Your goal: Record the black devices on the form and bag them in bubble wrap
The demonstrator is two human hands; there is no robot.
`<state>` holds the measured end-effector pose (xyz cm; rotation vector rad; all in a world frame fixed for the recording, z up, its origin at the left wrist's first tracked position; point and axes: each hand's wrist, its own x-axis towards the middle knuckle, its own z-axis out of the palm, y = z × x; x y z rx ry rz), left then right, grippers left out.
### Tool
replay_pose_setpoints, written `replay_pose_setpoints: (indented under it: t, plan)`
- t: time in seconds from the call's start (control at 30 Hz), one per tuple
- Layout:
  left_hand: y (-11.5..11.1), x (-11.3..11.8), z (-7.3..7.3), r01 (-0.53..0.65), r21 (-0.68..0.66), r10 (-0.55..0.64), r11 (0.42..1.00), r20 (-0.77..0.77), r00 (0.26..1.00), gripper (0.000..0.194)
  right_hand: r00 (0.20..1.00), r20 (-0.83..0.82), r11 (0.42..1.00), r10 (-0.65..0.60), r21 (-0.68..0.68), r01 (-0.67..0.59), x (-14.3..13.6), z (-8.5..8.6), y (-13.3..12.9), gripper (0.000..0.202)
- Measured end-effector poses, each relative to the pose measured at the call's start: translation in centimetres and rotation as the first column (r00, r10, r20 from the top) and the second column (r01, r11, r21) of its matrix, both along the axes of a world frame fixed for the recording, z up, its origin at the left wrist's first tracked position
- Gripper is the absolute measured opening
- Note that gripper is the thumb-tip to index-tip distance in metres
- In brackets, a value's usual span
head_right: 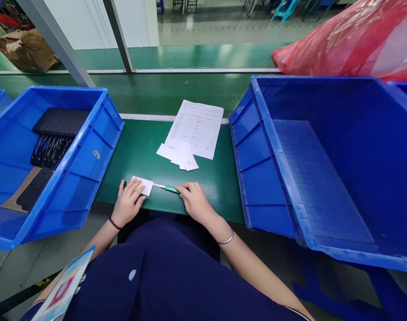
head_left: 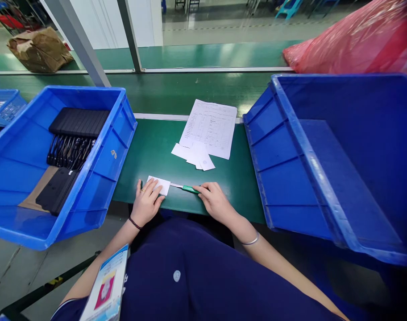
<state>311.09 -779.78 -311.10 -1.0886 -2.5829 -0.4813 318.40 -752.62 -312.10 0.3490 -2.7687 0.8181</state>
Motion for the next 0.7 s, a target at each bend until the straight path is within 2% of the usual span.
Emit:
replay_pose_setpoints:
  t: [0.2,0.37,0.5,0.7]
  plan:
    - [0.4,0.0,-0.2,0.022,0.011,-0.022,1.000,-0.024,0.999,0.024,0.999,-0.045,1.000,0.004,0.027,-0.003,-0.2,-0.1,-0.3,0.029]
    - [1.1,0.1,0.3,0.033,-0.103,-0.033,0.994,0.000,0.999,0.040,0.997,-0.076,1.000,-0.011,0.018,0.013,-0.3,-0.4,-0.3,0.030]
    - [1.5,0.0,0.7,0.051,-0.144,-0.049,0.988,0.015,0.999,0.042,0.995,-0.100,1.000,-0.028,0.012,0.029,-0.7,-0.2,-0.1,0.031]
    - [1.6,-0.2,0.4,0.050,-0.182,-0.043,0.982,0.040,0.998,0.045,0.989,-0.144,0.999,-0.033,0.034,0.038,-1.5,0.0,-0.1,0.030]
